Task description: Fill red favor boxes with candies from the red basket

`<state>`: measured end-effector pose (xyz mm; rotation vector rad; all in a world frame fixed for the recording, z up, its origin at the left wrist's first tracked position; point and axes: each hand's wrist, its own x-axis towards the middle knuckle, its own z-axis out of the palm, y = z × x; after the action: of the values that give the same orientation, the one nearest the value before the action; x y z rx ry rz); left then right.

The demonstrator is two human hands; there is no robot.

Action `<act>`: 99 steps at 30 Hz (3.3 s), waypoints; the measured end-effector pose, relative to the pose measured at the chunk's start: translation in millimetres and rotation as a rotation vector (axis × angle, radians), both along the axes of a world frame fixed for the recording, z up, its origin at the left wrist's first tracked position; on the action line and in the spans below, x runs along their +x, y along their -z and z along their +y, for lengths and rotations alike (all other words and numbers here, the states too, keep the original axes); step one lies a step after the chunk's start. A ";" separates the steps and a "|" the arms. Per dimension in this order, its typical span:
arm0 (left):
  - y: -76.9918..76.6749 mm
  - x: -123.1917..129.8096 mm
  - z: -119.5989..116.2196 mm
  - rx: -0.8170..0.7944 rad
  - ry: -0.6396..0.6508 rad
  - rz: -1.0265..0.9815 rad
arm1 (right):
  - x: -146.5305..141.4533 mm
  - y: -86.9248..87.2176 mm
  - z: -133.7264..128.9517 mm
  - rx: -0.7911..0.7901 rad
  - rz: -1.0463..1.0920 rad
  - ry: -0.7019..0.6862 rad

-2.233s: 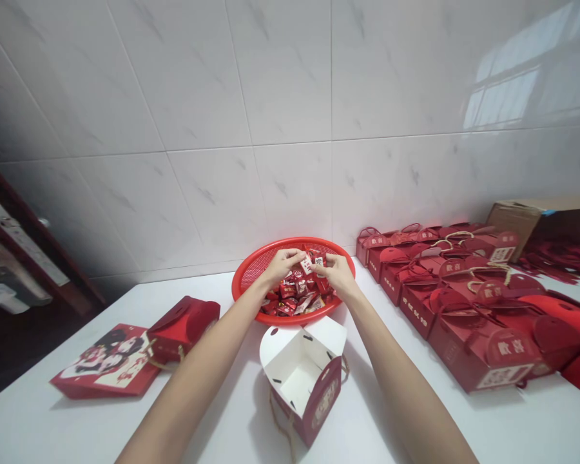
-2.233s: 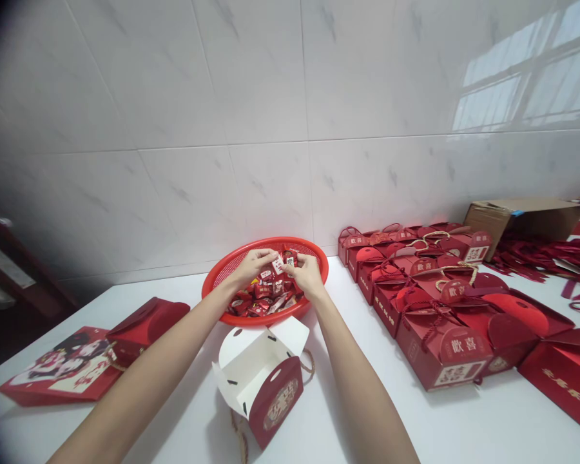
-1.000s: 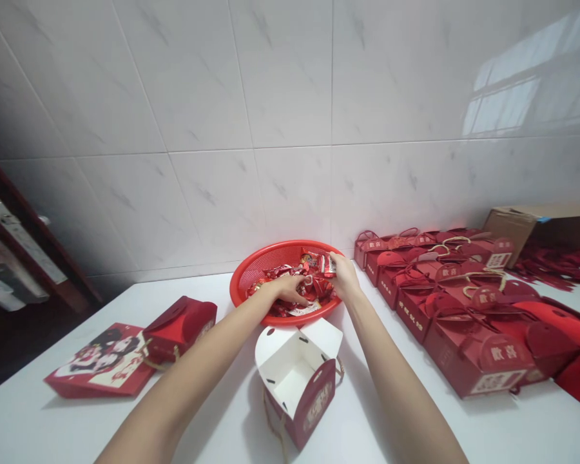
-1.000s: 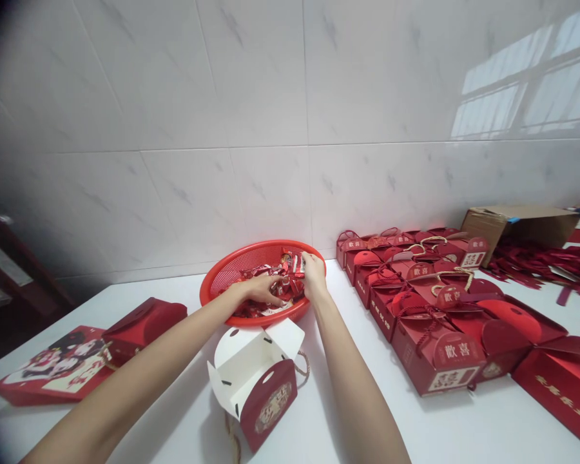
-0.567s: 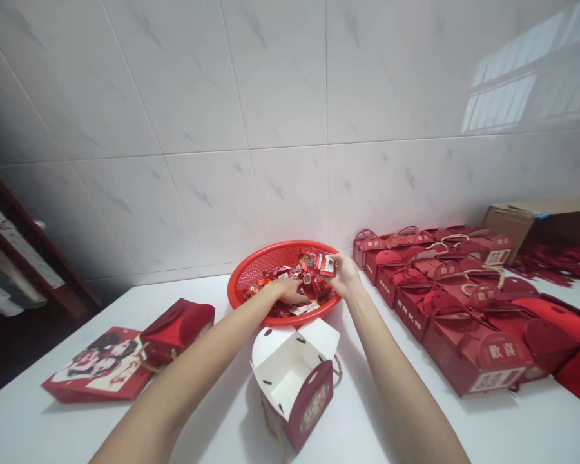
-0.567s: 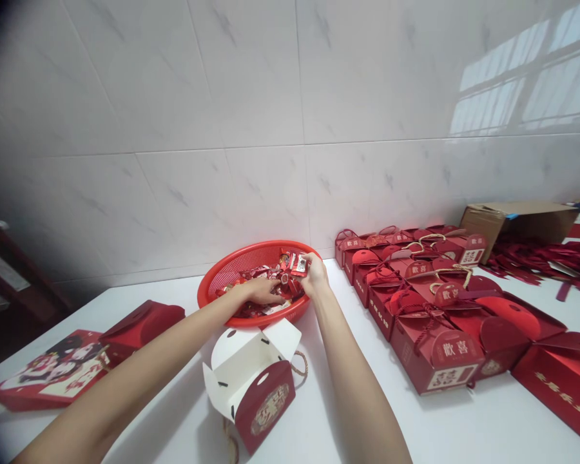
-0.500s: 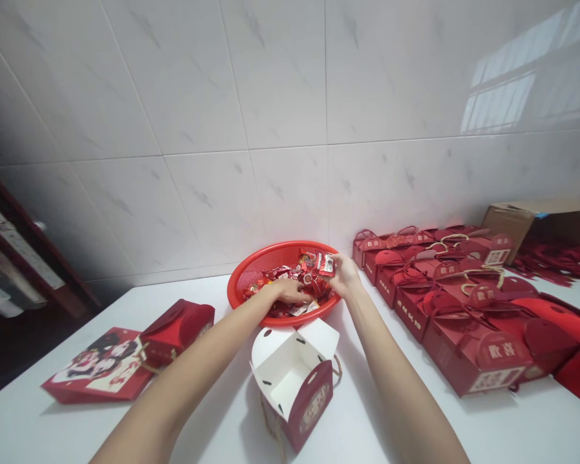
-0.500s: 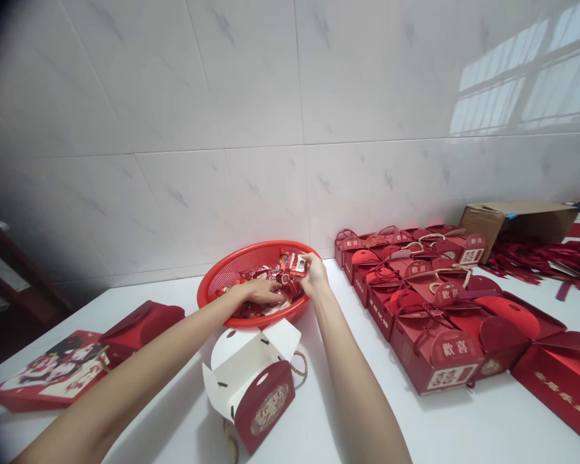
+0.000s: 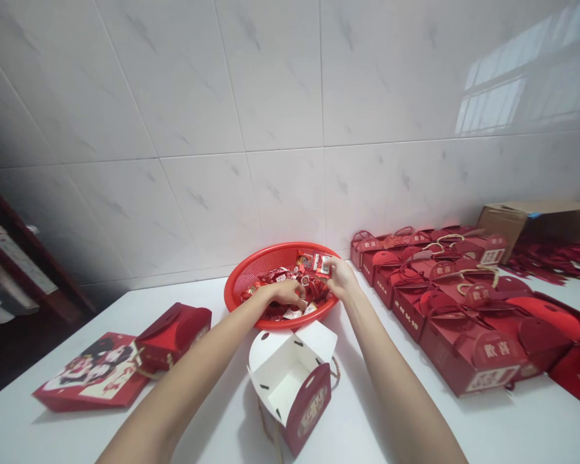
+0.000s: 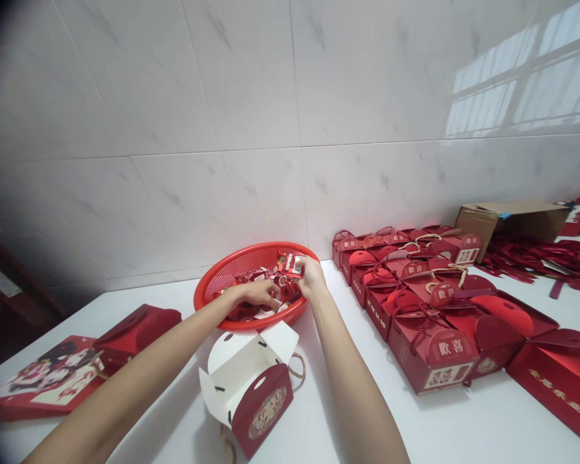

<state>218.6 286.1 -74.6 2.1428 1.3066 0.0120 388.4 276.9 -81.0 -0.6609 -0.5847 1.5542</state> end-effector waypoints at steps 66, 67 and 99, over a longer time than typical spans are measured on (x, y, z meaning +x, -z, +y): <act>-24.8 -2.7 -6.1 0.158 -0.280 -0.924 | -10.5 -7.5 -18.4 0.202 -0.200 0.075; -25.1 -2.6 -6.4 0.113 -0.267 -0.913 | -10.4 -6.3 -16.6 0.198 -0.186 0.094; -8.7 -17.1 13.5 0.195 -0.212 -0.938 | -11.3 -5.9 -15.2 0.161 -0.165 0.119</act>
<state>201.5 299.6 -65.9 1.7350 0.9490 1.1215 377.1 261.7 -75.1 -0.6918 -0.7717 1.3348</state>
